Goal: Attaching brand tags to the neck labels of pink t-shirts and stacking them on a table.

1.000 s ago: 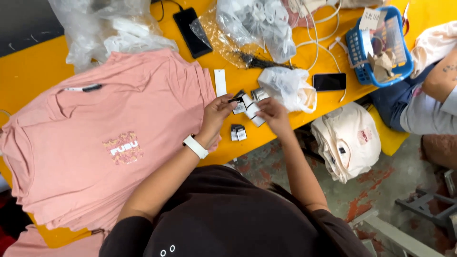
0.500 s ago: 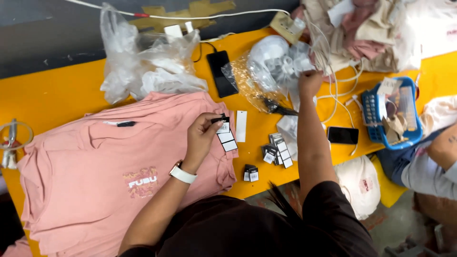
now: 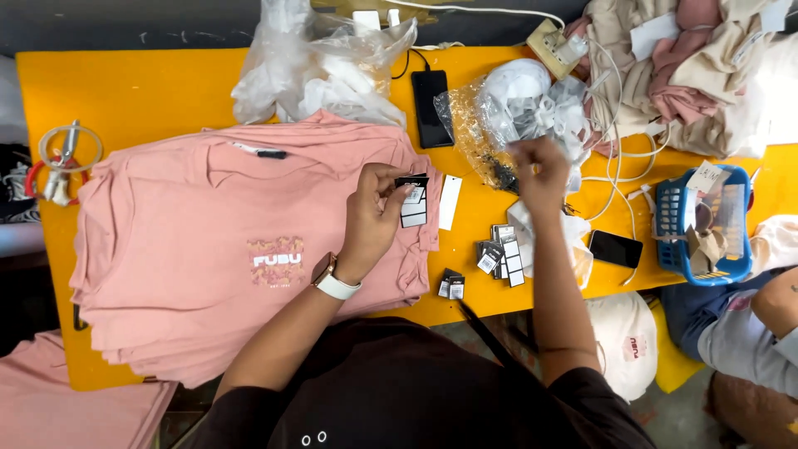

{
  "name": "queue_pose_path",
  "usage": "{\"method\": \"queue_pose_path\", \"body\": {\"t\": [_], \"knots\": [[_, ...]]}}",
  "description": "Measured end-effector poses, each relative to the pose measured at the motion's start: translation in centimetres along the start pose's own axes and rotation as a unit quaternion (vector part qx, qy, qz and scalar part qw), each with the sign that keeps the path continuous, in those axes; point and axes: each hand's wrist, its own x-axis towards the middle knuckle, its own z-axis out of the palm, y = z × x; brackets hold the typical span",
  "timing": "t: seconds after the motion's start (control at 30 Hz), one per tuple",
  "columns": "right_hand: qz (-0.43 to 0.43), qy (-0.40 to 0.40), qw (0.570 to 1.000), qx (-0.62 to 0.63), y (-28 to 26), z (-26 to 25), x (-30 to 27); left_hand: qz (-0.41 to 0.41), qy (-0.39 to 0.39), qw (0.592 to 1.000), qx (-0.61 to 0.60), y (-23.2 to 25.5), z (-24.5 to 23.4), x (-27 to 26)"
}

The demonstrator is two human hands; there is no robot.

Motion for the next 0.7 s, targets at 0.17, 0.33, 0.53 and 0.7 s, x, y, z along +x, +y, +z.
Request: {"method": "queue_pose_path", "body": {"t": [0.17,0.33,0.53,0.7], "knots": [[-0.085,-0.076,0.967,0.227,-14.2,5.0,-6.4,0.033,0.014,0.999,0.040,2.7,-2.0,-3.2],[-0.029,-0.057,0.956,0.287,-19.2,6.9,-9.9,0.044,0.043,0.997,-0.049,4.1,-5.1,-6.2],[0.019,-0.052,0.943,0.329,-22.9,9.7,-13.2,0.060,0.067,0.985,-0.147,3.8,-9.3,-8.7],[0.022,-0.059,0.935,0.350,-25.5,13.0,-14.3,0.050,0.079,0.976,-0.197,3.4,-12.8,-9.4]]}}
